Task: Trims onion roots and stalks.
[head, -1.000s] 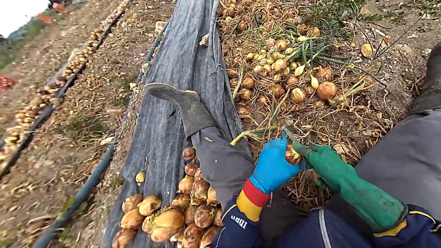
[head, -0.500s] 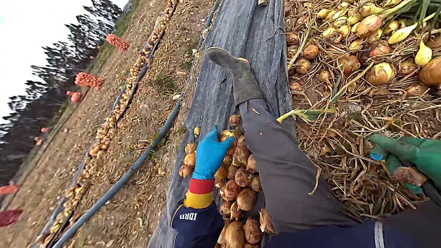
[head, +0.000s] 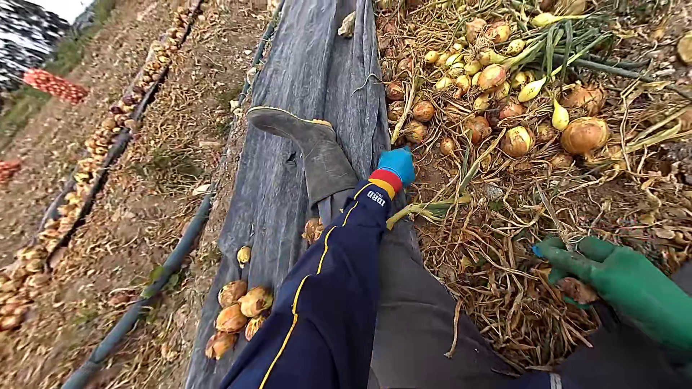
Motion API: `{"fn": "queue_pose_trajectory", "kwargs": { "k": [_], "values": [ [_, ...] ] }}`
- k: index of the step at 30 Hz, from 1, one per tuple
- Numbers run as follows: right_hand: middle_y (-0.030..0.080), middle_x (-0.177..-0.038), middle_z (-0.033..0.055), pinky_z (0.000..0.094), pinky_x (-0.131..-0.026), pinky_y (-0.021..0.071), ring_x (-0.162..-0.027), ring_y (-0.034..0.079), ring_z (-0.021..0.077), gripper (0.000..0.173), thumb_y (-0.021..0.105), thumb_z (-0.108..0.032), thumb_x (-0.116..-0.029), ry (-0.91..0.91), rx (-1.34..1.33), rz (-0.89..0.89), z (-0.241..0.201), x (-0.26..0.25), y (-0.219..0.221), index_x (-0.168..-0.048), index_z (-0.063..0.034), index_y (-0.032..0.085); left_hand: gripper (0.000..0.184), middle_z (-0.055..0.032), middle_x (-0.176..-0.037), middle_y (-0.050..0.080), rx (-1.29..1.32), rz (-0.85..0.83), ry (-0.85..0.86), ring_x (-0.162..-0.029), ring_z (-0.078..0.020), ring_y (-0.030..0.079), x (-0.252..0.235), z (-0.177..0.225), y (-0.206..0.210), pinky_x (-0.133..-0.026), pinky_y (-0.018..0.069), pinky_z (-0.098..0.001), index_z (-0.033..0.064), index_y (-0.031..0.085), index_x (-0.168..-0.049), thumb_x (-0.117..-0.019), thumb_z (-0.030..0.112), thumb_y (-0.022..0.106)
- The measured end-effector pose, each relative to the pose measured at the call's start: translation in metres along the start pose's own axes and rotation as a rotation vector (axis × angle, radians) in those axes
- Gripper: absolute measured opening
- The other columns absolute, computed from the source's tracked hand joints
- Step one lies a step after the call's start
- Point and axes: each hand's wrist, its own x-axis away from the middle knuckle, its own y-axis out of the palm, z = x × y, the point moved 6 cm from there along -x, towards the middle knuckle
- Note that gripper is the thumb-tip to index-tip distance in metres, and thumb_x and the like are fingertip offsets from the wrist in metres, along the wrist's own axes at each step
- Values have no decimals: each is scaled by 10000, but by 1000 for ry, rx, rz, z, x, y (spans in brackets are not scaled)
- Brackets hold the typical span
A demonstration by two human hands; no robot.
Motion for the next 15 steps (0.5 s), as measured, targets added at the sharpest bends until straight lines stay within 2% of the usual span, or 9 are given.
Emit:
{"fn": "queue_pose_trajectory", "kwargs": {
  "k": [2, 3, 4, 5, 7, 9, 11, 13, 15],
  "values": [
    [760, -848, 104, 397, -573, 621, -673, 731, 253, 335, 725, -426, -945, -5, -44, 11, 10, -3, 1, -1141, -155, 736, 682, -263, -1333, 615, 89, -45, -55, -1222, -461, 602, -13, -11, 7, -996, 456, -675, 20, 473, -1485, -922, 329, 705],
    [762, -861, 96, 394, -591, 624, -691, 732, 249, 343, 723, -437, -945, -10, -53, 5, 13, -5, 2, -1147, -159, 737, 739, -254, -1317, 630, 196, 8, -54, -1219, -452, 607, -26, -21, 18, -1008, 456, -676, 27, 489, -1487, -889, 390, 729],
    [765, -871, 88, 394, -609, 625, -706, 734, 246, 343, 719, -445, -948, -15, -56, -1, 15, -7, 3, -1147, -167, 736, 782, -232, -1229, 683, 326, 163, -27, -1151, -427, 650, -40, -33, 31, -970, 500, -671, 35, 570, -1424, -799, 463, 760],
    [767, -873, 80, 396, -612, 626, -709, 736, 245, 344, 712, -457, -952, -15, -57, -2, 14, -9, 4, -1147, -175, 735, 808, -208, -1219, 695, 500, 237, 13, -1155, -391, 659, -45, -36, 36, -980, 513, -654, 39, 594, -1411, -777, 507, 775],
    [763, -862, 80, 396, -554, 608, -672, 722, 249, 346, 679, -467, -978, 8, -68, 15, 11, -12, 8, -1155, -173, 721, 755, -139, -1284, 694, 872, 195, 158, -1211, -280, 655, -22, -18, 30, -1042, 522, -562, 65, 607, -1415, -828, 505, 788],
    [763, -857, 75, 398, -540, 596, -650, 715, 244, 408, 647, -532, -982, 50, -36, 20, 5, -16, 13, -1122, -150, 683, 644, -88, -1223, 728, 1097, 100, 346, -1125, -197, 700, 27, 21, 23, -988, 577, -469, 84, 640, -1382, -863, 439, 784],
    [757, -848, 46, 392, -557, 600, -642, 709, 219, 493, 639, -630, -946, 76, 53, 2, -3, -16, 16, -1091, -160, 671, 618, -65, -1182, 742, 1139, -29, 499, -1049, -171, 720, 74, 63, 25, -922, 611, -429, 107, 630, -1402, -867, 373, 790],
    [726, -803, 31, 413, -562, 602, -628, 694, 207, 576, 638, -737, -878, 75, 169, -32, -12, -10, 17, -1030, -182, 667, 703, -45, -1153, 749, 1037, -98, 607, -973, -149, 725, 111, 95, 36, -846, 620, -415, 136, 605, -1443, -829, 412, 810],
    [693, -778, 35, 447, -581, 618, -636, 692, 209, 628, 601, -809, -844, 68, 265, -75, -16, -6, 20, -990, -201, 664, 679, -1, -1106, 759, 974, -147, 679, -933, -112, 723, 130, 116, 49, -823, 626, -390, 175, 648, -1395, -801, 429, 855]
  ]
}}
